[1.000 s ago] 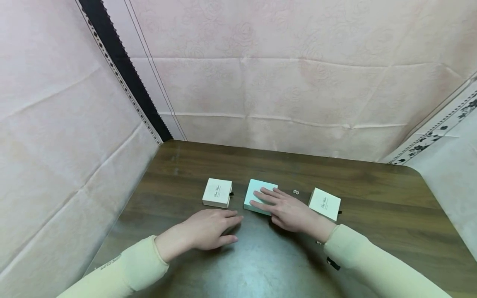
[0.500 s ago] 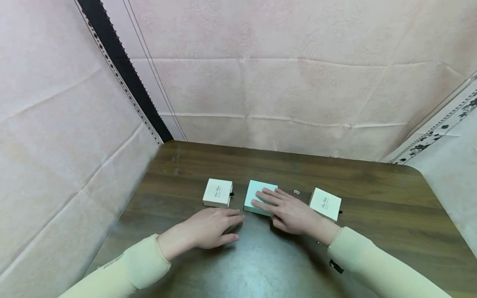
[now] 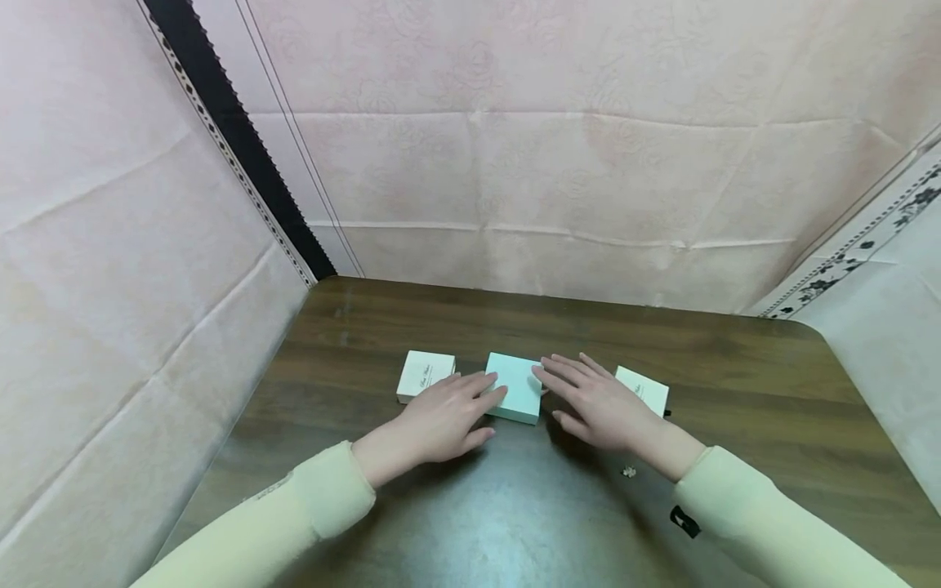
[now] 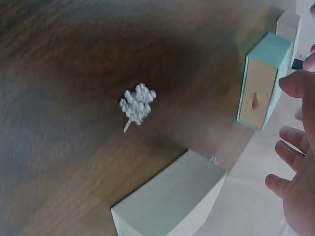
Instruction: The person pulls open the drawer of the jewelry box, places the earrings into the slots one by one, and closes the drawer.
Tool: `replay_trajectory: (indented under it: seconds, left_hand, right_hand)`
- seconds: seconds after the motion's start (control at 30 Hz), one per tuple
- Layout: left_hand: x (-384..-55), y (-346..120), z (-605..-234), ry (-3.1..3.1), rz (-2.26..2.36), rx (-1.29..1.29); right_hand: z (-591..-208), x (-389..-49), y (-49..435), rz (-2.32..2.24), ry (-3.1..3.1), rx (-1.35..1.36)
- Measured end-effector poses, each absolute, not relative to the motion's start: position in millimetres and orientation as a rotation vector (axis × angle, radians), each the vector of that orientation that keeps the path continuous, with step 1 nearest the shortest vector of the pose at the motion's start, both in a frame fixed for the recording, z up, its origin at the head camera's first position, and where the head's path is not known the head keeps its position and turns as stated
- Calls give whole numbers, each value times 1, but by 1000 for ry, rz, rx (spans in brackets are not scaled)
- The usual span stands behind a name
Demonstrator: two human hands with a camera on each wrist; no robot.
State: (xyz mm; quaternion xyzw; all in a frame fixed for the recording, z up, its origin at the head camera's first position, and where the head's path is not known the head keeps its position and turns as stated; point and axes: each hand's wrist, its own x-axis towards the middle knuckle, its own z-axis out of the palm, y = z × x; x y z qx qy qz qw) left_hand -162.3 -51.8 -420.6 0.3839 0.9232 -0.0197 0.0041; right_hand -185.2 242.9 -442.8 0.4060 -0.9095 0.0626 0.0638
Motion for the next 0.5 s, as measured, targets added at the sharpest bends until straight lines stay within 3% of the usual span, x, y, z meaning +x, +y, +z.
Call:
replay_trajectory:
  seconds: [0.5]
  left_hand:
    - [-184, -14, -452, 2961, -237, 1186]
  right_hand:
    - [-436, -190, 255, 239, -2755, 1135]
